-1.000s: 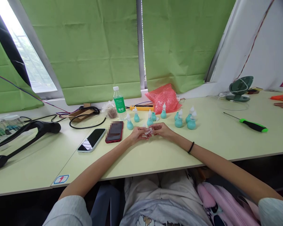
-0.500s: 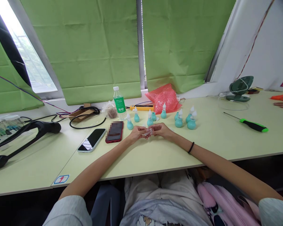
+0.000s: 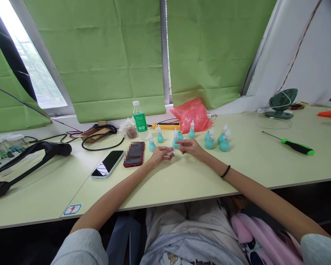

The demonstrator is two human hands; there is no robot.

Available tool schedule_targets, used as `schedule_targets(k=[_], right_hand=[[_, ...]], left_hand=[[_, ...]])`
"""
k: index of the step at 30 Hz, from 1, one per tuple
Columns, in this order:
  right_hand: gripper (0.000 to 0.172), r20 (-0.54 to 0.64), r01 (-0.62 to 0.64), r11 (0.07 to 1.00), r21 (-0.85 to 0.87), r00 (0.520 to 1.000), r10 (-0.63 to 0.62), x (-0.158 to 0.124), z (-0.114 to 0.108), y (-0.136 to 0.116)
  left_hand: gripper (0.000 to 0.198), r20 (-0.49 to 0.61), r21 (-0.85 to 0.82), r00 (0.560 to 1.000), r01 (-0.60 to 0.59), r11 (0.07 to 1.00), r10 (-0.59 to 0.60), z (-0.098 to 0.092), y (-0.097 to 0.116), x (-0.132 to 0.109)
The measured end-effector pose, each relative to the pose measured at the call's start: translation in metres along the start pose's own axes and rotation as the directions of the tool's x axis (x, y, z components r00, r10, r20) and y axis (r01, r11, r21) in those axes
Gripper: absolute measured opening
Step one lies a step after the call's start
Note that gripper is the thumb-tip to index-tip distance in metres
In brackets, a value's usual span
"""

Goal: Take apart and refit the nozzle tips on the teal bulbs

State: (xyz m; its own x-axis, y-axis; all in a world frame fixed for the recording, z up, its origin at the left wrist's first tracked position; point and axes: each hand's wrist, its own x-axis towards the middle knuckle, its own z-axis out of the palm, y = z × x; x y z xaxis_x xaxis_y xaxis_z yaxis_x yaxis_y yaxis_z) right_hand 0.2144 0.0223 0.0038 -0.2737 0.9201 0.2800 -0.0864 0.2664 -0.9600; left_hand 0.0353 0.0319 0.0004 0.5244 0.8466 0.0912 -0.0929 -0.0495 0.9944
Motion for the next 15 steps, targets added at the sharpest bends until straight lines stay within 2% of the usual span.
schedule_targets(k=[4, 10, 13, 15], right_hand=[[0.023, -0.206, 0.074, 0.995, 0.065, 0.977, -0.059, 0.003, -0.011, -0.011], [0.015, -0.518, 0.155, 0.988, 0.003, 0.845, -0.131, 0.008, -0.024, -0.011], [0.015, -0.587, 0.112, 0.99, -0.09, 0.797, -0.143, 0.01, -0.026, -0.005], [0.016, -0.559, 0.084, 0.972, -0.219, 0.805, -0.195, 0.013, -0.027, 0.001]], left_hand=[[0.031, -0.113, -0.013, 0.993, 0.02, 1.0, -0.022, -0.004, -0.004, 0.004], [0.032, -0.155, -0.02, 0.986, 0.056, 0.998, -0.059, -0.005, -0.007, 0.007], [0.032, -0.158, -0.009, 0.986, 0.055, 0.998, -0.055, -0.004, -0.007, 0.007], [0.03, -0.16, -0.001, 0.986, 0.057, 0.998, -0.057, -0.004, -0.007, 0.007]])
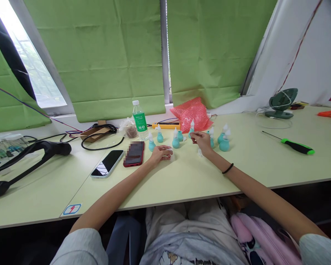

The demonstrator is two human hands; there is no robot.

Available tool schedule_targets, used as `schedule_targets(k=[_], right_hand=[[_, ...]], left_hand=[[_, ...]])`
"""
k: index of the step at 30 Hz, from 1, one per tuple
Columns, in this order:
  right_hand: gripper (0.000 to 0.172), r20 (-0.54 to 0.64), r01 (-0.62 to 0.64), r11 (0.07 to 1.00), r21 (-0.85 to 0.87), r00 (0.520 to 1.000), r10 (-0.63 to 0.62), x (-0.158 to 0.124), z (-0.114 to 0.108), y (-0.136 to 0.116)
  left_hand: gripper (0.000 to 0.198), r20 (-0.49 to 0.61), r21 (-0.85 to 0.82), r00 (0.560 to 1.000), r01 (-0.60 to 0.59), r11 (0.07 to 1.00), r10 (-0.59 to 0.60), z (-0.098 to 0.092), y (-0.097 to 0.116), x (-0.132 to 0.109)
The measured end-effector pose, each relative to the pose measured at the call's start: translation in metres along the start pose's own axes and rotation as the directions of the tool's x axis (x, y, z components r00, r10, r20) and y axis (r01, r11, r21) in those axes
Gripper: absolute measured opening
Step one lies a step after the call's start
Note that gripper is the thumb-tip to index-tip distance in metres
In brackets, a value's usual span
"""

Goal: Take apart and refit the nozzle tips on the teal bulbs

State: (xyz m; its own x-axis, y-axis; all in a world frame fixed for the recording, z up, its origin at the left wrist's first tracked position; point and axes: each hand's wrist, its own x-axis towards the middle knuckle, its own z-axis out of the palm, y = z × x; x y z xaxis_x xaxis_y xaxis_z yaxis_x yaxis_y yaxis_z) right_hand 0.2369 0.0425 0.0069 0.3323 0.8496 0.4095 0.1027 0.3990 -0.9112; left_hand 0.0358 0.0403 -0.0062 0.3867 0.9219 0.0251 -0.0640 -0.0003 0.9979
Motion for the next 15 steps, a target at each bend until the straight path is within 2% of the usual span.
schedule_targets(k=[3, 6, 11, 15], right_hand=[[0.021, 0.12, 0.2, 0.947, -0.251, 0.977, -0.175, 0.01, 0.004, 0.01], [0.029, 0.258, 0.356, 0.809, -0.469, 0.931, -0.26, 0.028, 0.009, 0.017], [0.039, 0.391, 0.407, 0.61, -0.68, 0.905, -0.167, 0.06, 0.025, 0.023], [0.039, 0.41, 0.372, 0.553, -0.746, 0.91, -0.059, 0.072, 0.036, 0.032]], left_hand=[[0.03, 0.002, 0.017, 1.0, 0.005, 1.0, -0.005, 0.0, 0.0, 0.0], [0.035, -0.006, 0.027, 1.0, 0.008, 1.0, -0.008, 0.0, 0.0, -0.001], [0.042, 0.017, 0.041, 1.0, -0.015, 0.999, 0.014, 0.0, 0.001, -0.002], [0.044, 0.055, 0.057, 0.998, -0.031, 0.998, 0.027, 0.0, 0.002, -0.003]])
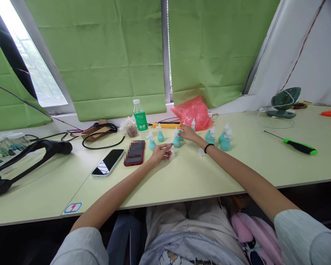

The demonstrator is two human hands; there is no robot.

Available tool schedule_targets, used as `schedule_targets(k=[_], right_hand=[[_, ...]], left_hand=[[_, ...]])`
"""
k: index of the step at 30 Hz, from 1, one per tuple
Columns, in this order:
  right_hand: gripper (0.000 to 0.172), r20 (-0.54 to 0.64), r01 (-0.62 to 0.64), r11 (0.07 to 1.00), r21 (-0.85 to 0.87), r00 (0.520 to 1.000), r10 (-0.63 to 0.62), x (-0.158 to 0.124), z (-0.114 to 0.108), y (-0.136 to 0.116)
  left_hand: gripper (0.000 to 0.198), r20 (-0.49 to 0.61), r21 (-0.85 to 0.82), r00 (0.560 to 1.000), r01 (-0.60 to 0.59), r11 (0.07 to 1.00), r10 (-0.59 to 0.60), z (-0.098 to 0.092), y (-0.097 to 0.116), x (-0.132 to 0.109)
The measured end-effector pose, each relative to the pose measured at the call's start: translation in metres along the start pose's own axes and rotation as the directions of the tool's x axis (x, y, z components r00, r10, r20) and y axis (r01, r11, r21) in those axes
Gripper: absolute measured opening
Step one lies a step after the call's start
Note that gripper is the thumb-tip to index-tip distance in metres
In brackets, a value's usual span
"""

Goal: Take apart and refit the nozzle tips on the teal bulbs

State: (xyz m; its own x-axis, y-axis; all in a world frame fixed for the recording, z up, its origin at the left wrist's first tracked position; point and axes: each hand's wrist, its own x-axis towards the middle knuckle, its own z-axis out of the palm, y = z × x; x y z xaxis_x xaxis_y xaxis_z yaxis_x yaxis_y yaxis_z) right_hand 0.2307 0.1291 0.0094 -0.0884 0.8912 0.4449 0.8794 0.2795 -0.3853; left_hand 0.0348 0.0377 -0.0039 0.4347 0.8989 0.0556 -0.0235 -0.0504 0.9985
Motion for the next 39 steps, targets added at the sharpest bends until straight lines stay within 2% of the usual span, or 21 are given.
schedule_targets(k=[7, 11, 14, 21, 24, 27, 29, 32, 37, 39], right_hand=[[0.028, 0.035, -0.037, 0.999, -0.007, 0.999, 0.037, 0.005, 0.018, 0.01], [0.026, -0.002, -0.008, 1.0, -0.006, 1.0, 0.008, -0.003, 0.011, 0.009], [0.025, -0.072, 0.035, 0.999, 0.01, 0.997, -0.034, -0.015, 0.002, 0.005], [0.017, -0.186, 0.119, 0.971, 0.206, 0.979, -0.08, -0.036, -0.007, -0.002], [0.018, -0.27, 0.09, 0.952, 0.294, 0.963, -0.008, -0.047, -0.012, -0.009], [0.023, -0.378, 0.022, 0.901, 0.433, 0.912, 0.159, -0.063, -0.02, -0.019], [0.025, -0.403, 0.029, 0.854, 0.519, 0.89, 0.215, -0.076, -0.025, -0.028], [0.025, -0.395, 0.11, 0.833, 0.542, 0.908, 0.137, -0.094, -0.029, -0.044], [0.021, -0.368, 0.25, 0.888, 0.385, 0.924, -0.101, -0.112, -0.029, -0.062], [0.016, -0.332, 0.269, 0.905, 0.329, 0.93, -0.155, -0.116, -0.028, -0.062]], left_hand=[[0.039, 0.033, 0.026, 0.999, -0.014, 1.0, 0.013, 0.001, 0.0, 0.0], [0.034, 0.034, 0.011, 0.999, -0.022, 1.0, 0.022, 0.002, 0.002, -0.002], [0.032, 0.034, 0.018, 0.999, -0.022, 1.0, 0.021, 0.003, 0.004, -0.005], [0.038, 0.001, 0.064, 0.998, -0.065, 0.996, 0.066, 0.007, 0.009, -0.006], [0.041, -0.043, 0.108, 0.994, -0.1, 0.989, 0.105, 0.008, 0.012, -0.006], [0.038, -0.074, 0.098, 0.99, -0.11, 0.989, 0.118, 0.009, 0.014, -0.007], [0.035, -0.062, 0.049, 0.989, -0.128, 0.991, 0.131, 0.008, 0.015, -0.007], [0.032, -0.035, -0.036, 0.986, -0.166, 0.985, 0.165, 0.006, 0.015, -0.006], [0.031, -0.114, -0.088, 0.971, -0.222, 0.971, 0.212, 0.002, 0.017, -0.003], [0.03, -0.101, -0.114, 0.972, -0.223, 0.968, 0.212, 0.003, 0.019, -0.003]])
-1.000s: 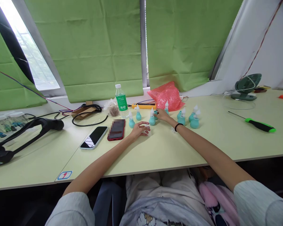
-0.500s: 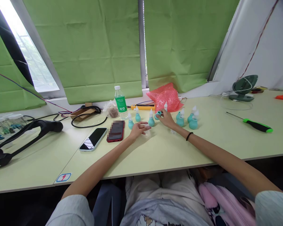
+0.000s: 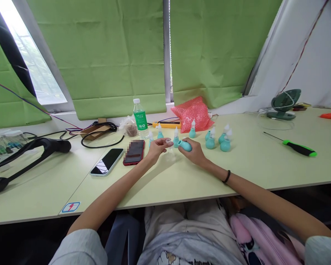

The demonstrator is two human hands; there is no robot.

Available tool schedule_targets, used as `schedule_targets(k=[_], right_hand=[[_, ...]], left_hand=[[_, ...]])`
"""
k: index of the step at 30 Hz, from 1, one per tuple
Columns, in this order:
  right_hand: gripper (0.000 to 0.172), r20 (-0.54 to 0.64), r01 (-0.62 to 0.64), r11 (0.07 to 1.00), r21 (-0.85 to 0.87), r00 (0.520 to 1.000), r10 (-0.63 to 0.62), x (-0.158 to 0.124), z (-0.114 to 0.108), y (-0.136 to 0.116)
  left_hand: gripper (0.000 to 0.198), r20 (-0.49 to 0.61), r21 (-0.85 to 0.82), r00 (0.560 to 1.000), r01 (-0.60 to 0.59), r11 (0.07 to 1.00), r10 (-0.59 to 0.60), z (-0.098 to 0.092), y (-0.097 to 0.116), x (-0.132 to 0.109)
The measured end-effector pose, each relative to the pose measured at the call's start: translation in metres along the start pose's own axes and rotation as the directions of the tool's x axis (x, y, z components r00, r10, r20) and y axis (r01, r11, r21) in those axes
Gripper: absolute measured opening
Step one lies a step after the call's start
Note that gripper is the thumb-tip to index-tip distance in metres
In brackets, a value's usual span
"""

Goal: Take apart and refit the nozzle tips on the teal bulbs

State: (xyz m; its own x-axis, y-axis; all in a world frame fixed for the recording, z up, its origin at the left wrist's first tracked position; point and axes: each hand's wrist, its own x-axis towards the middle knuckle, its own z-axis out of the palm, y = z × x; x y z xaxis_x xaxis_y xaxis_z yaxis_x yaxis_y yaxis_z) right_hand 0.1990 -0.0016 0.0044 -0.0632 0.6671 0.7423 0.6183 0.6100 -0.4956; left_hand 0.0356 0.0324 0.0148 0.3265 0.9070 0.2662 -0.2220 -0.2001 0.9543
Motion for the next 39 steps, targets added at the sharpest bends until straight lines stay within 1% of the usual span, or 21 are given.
schedule_targets(k=[3, 5, 7, 10, 12, 14, 18, 21, 25, 29, 32, 34, 36, 39], right_hand=[[0.01, 0.082, 0.009, 0.998, -0.057, 0.997, -0.004, -0.004, 0.001, 0.002], [0.008, 0.119, 0.013, 0.998, -0.066, 0.993, -0.005, -0.006, 0.002, 0.003], [0.008, 0.126, 0.025, 0.998, -0.064, 0.992, -0.017, -0.006, 0.002, 0.003], [0.008, 0.098, 0.04, 0.997, -0.059, 0.995, -0.034, -0.006, 0.002, 0.003], [0.008, 0.097, 0.053, 0.996, -0.068, 0.994, -0.047, -0.005, 0.001, 0.004], [0.007, 0.127, 0.082, 0.991, -0.105, 0.99, -0.069, -0.006, 0.001, 0.005], [0.005, 0.217, 0.161, 0.958, -0.236, 0.97, -0.11, -0.007, 0.0, 0.007], [0.009, 0.238, 0.191, 0.921, -0.339, 0.965, -0.112, -0.008, 0.0, 0.008], [0.013, 0.289, 0.227, 0.852, -0.472, 0.953, -0.094, -0.008, 0.001, 0.009], [0.014, 0.356, 0.274, 0.787, -0.553, 0.932, -0.074, -0.007, 0.0, 0.009], [0.014, 0.405, 0.325, 0.775, -0.541, 0.909, -0.098, -0.007, -0.002, 0.009], [0.013, 0.412, 0.337, 0.798, -0.499, 0.903, -0.123, -0.007, -0.003, 0.01], [0.01, 0.4, 0.308, 0.852, -0.423, 0.907, -0.13, -0.007, -0.004, 0.01], [0.007, 0.396, 0.206, 0.951, -0.233, 0.913, -0.101, -0.004, -0.005, 0.01]], left_hand=[[0.028, 0.093, -0.056, 0.995, 0.043, 0.997, -0.037, 0.004, 0.005, -0.004], [0.028, 0.152, -0.065, 0.986, 0.074, 0.995, -0.064, 0.007, 0.008, -0.007], [0.031, 0.21, -0.038, 0.973, 0.103, 0.994, -0.093, 0.008, 0.011, -0.009], [0.033, 0.272, 0.067, 0.954, 0.11, 0.992, -0.124, 0.007, 0.012, -0.009], [0.031, 0.278, 0.154, 0.953, 0.08, 0.985, -0.121, 0.005, 0.012, -0.008], [0.032, 0.285, 0.229, 0.953, 0.038, 0.973, -0.105, 0.003, 0.012, -0.006], [0.033, 0.339, 0.338, 0.936, -0.029, 0.941, -0.093, 0.0, 0.01, -0.004], [0.034, 0.376, 0.412, 0.922, -0.078, 0.908, -0.092, -0.002, 0.009, -0.004], [0.035, 0.401, 0.523, 0.915, -0.181, 0.833, -0.053, -0.001, 0.011, -0.006], [0.036, 0.416, 0.624, 0.909, -0.298, 0.722, 0.016, 0.005, 0.016, -0.01], [0.034, 0.423, 0.665, 0.903, -0.362, 0.653, 0.069, 0.009, 0.017, -0.014], [0.032, 0.428, 0.672, 0.9, -0.379, 0.636, 0.085, 0.01, 0.016, -0.017], [0.031, 0.432, 0.669, 0.896, -0.392, 0.632, 0.098, 0.011, 0.014, -0.019], [0.03, 0.442, 0.659, 0.889, -0.413, 0.629, 0.12, 0.011, 0.011, -0.021]])
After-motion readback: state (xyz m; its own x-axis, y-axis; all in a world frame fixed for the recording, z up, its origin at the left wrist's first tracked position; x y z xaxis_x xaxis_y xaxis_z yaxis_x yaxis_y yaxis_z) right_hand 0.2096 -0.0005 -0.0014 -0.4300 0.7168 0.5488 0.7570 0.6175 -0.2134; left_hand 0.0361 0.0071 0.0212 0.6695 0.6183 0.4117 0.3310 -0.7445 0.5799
